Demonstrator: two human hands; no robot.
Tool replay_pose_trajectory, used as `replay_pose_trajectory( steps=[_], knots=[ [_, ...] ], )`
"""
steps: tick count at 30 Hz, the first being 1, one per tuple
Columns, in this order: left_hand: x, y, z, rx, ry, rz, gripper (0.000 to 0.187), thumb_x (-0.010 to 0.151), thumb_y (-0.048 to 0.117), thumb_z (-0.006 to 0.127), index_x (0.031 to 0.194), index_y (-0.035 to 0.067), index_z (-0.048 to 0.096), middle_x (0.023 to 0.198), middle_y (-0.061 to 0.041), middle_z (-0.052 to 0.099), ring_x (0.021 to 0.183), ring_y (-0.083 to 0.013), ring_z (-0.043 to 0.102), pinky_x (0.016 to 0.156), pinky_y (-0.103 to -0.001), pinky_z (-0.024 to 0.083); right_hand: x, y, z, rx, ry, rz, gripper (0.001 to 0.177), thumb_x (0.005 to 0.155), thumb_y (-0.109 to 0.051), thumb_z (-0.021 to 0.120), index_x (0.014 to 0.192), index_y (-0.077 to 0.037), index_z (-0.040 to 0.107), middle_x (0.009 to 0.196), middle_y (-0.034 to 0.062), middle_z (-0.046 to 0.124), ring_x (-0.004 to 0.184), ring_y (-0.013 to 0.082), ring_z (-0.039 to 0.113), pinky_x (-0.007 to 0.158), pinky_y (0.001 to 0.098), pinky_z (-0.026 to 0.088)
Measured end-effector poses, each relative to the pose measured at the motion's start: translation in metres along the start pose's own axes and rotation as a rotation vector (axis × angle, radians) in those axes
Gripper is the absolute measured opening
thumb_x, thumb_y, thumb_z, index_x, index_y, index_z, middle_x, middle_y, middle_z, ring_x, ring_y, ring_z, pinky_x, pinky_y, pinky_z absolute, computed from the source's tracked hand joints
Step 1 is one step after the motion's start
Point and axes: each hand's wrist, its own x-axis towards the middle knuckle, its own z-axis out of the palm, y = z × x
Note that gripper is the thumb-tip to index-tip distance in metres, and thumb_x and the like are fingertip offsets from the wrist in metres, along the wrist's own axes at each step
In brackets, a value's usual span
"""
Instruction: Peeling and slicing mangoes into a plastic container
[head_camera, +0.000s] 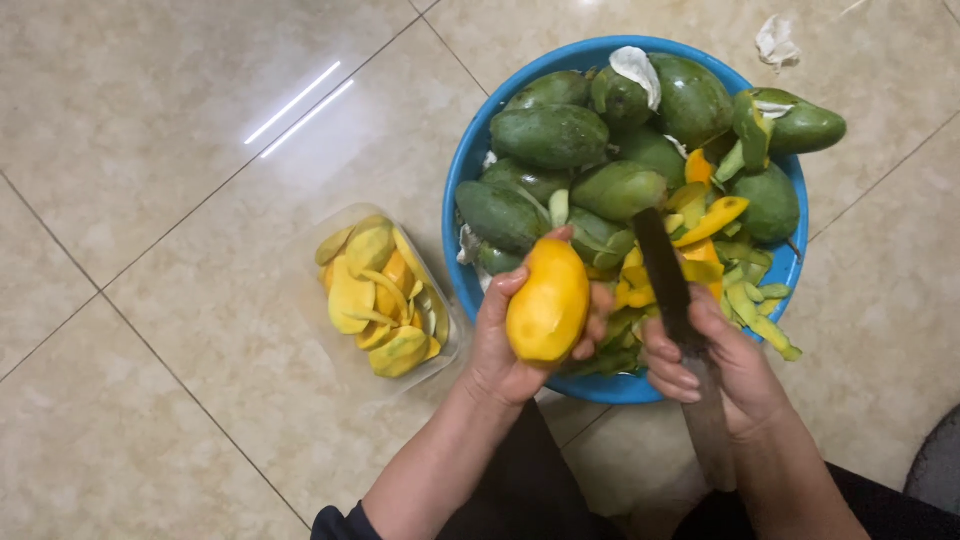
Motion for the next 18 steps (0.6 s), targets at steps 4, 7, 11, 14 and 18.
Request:
replay_pose_trajectory(
  steps=[4, 7, 11, 14, 18],
  knots=[
    [-0.007, 0.013, 0.012, -0.019, -0.004, 0.095, 0.066, 0.096, 0.029, 0.062, 0.159, 0.023, 0.044, 0.135, -0.042, 0.059, 0.107, -0.0561, 0.069, 0.076, -0.060, 0.061, 0.005, -0.011, 0.000, 0.047, -0.075, 0.061, 0.058, 0.115, -0.053, 0.042, 0.088, -0.003, 0.053, 0.068, 0.0025, 0.035, 0.043, 0.0113, 0.039, 0.030, 0.0237, 0.035],
    [-0.016, 0.018, 0.026, -0.061, 0.012, 0.163, 0.063, 0.100, 0.024, 0.062, 0.159, 0.021, 0.039, 0.123, -0.028, 0.063, 0.095, -0.0403, 0.069, 0.075, -0.051, 0.062, 0.005, -0.009, 0.003, 0.220, -0.061, 0.087, 0.060, 0.112, -0.039, 0.051, 0.151, 0.006, 0.042, 0.071, 0.0055, 0.051, 0.045, 0.0060, 0.036, 0.036, 0.0209, 0.030],
    [-0.022, 0.027, 0.018, -0.028, 0.095, 0.211, 0.051, 0.108, 0.030, 0.056, 0.155, 0.019, 0.042, 0.117, -0.025, 0.066, 0.093, -0.0387, 0.072, 0.076, -0.054, 0.065, 0.001, -0.006, 0.010, 0.234, -0.117, 0.116, 0.065, 0.114, -0.043, 0.051, 0.155, 0.006, 0.037, 0.073, 0.0064, 0.051, 0.047, 0.0073, 0.037, 0.038, 0.0217, 0.032],
    [-0.028, 0.034, 0.013, 0.003, 0.139, 0.261, 0.044, 0.104, 0.024, 0.061, 0.146, 0.017, 0.048, 0.118, -0.024, 0.064, 0.091, -0.0389, 0.071, 0.071, -0.053, 0.066, -0.006, 0.002, 0.039, 0.157, -0.136, 0.031, 0.063, 0.116, -0.045, 0.050, 0.160, -0.004, 0.033, 0.085, 0.0122, 0.058, 0.055, 0.0116, 0.044, 0.040, 0.0231, 0.036],
    [-0.036, 0.050, 0.011, 0.017, 0.206, 0.331, 0.038, 0.103, 0.019, 0.060, 0.138, 0.015, 0.047, 0.113, -0.026, 0.066, 0.079, -0.0373, 0.074, 0.059, -0.043, 0.067, -0.004, 0.019, 0.082, -0.414, -0.022, 0.109, 0.082, 0.104, -0.064, 0.050, 0.167, -0.024, 0.017, 0.070, 0.0096, 0.061, 0.042, 0.0097, 0.041, 0.026, 0.0236, 0.029]
  ],
)
